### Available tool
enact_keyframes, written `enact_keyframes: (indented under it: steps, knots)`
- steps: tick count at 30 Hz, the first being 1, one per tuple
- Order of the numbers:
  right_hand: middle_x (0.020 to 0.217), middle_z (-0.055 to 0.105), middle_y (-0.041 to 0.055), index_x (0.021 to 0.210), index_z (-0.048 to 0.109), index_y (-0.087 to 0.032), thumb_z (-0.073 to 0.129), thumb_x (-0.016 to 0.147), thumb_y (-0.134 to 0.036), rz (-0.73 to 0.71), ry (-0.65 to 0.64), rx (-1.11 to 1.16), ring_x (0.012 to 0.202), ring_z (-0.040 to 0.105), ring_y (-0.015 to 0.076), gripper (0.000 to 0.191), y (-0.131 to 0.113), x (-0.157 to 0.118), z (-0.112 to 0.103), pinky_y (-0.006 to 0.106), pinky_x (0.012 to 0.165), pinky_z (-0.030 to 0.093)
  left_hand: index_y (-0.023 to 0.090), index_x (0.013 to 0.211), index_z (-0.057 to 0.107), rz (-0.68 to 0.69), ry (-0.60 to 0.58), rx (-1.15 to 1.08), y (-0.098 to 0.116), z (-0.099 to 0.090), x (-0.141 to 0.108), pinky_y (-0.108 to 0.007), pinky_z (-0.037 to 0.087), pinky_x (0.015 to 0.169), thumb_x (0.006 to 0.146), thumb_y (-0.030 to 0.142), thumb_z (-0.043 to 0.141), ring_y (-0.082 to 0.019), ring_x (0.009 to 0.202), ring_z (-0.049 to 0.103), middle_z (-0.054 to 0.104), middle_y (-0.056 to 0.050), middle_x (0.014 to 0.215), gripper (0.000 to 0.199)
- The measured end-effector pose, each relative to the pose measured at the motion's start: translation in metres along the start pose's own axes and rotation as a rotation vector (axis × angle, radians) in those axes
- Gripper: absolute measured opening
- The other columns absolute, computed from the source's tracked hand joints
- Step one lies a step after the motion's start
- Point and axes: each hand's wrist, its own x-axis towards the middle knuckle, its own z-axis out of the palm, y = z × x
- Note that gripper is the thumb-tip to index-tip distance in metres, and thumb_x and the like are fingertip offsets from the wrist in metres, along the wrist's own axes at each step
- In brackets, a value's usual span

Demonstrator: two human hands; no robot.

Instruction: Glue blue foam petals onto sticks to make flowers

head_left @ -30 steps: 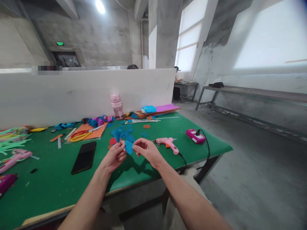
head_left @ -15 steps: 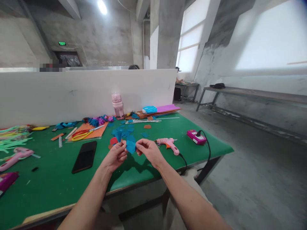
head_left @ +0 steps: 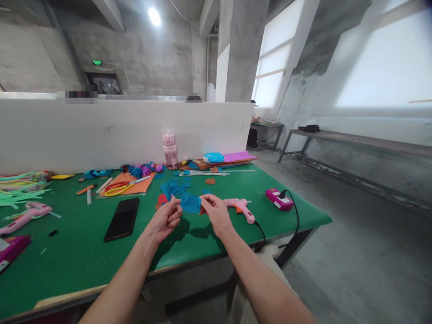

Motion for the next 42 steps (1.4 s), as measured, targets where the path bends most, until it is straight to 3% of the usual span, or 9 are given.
enact_keyframes:
  steps: [3,8,15,19,21,23,29,36,42]
  knots:
    - [0.053,0.054,-0.0030,0.069,0.060,-0.016,0.063,0.066,-0.038,0.058,0.061,0.037,0.047,0.047,0.0091,0.022,0.008,0.002,0.005,0.023,0.049,0.040,0.015,0.079,0.049,-0.034,0.042,-0.003,-0.004,0.002,0.000,-0.010,0.014,0.029,0.073,0.045,0.059,0.001,0.032,0.022,0.053,0.004,0.055,0.032]
    - [0.051,0.052,-0.0035,0.066,0.059,-0.016,0.064,0.063,-0.038,0.066,0.126,0.048,0.048,0.046,0.0091,0.023,0.020,0.007,0.010,0.023,0.049,0.039,0.016,0.072,0.046,-0.009,0.096,0.092,-0.006,0.005,0.000,-0.011,0.014,0.031,0.062,0.021,0.073,0.001,0.032,0.023,0.052,0.005,0.052,0.030]
    - [0.053,0.053,-0.0035,0.069,0.058,-0.017,0.062,0.065,-0.043,0.028,0.216,0.004,0.048,0.048,0.0099,0.027,0.031,0.022,0.008,0.023,0.050,0.041,0.013,0.069,0.050,0.002,0.111,0.140,-0.002,-0.002,-0.001,-0.012,0.013,0.032,0.061,0.022,0.072,0.002,0.032,0.023,0.050,0.005,0.051,0.024]
    - [0.055,0.056,-0.0012,0.073,0.058,-0.018,0.050,0.075,-0.045,-0.041,0.203,-0.378,0.050,0.054,0.0125,0.028,0.033,0.036,0.002,0.025,0.052,0.045,0.013,0.067,0.050,0.035,0.148,0.154,-0.001,-0.008,0.001,-0.013,0.013,0.031,0.060,0.023,0.071,0.002,0.031,0.022,0.051,0.005,0.050,0.024]
    - [0.057,0.058,-0.0002,0.071,0.059,-0.019,0.047,0.078,-0.039,-0.094,0.178,-0.631,0.052,0.055,0.0129,0.025,0.034,0.046,-0.004,0.024,0.054,0.045,0.013,0.066,0.051,0.050,0.163,0.171,0.000,-0.010,0.002,-0.013,0.014,0.031,0.059,0.023,0.072,0.002,0.031,0.022,0.051,0.004,0.051,0.024]
    - [0.055,0.059,0.0002,0.066,0.059,-0.019,0.047,0.079,-0.033,-0.103,0.162,-0.741,0.052,0.055,0.0129,0.023,0.035,0.056,-0.010,0.023,0.055,0.043,0.013,0.066,0.051,0.059,0.175,0.181,0.001,-0.010,0.002,-0.013,0.013,0.031,0.058,0.024,0.072,0.002,0.031,0.023,0.051,0.004,0.051,0.025]
    - [0.055,0.062,0.0036,0.065,0.061,-0.018,0.044,0.081,-0.021,-0.048,0.142,-0.884,0.055,0.058,0.0145,0.023,0.044,0.074,-0.025,0.023,0.056,0.040,0.014,0.067,0.051,0.075,0.163,0.161,0.005,-0.009,-0.003,-0.013,0.013,0.031,0.059,0.023,0.073,0.002,0.032,0.022,0.051,0.004,0.052,0.026]
    - [0.052,0.059,0.0019,0.060,0.058,-0.018,0.046,0.080,-0.024,-0.008,0.125,-0.951,0.048,0.054,0.0127,0.025,0.046,0.075,-0.028,0.024,0.055,0.039,0.014,0.068,0.050,0.075,0.156,0.149,0.007,-0.010,-0.005,-0.012,0.013,0.031,0.060,0.023,0.073,0.002,0.032,0.022,0.052,0.004,0.053,0.026]
    - [0.068,0.061,0.0021,0.068,0.059,-0.019,0.059,0.068,-0.032,-0.055,0.209,-0.967,0.067,0.056,0.0163,0.014,0.040,0.074,-0.031,0.028,0.066,0.040,0.013,0.069,0.049,0.073,0.155,0.146,0.008,-0.008,-0.007,-0.012,0.013,0.032,0.060,0.023,0.073,0.002,0.033,0.022,0.051,0.005,0.052,0.027]
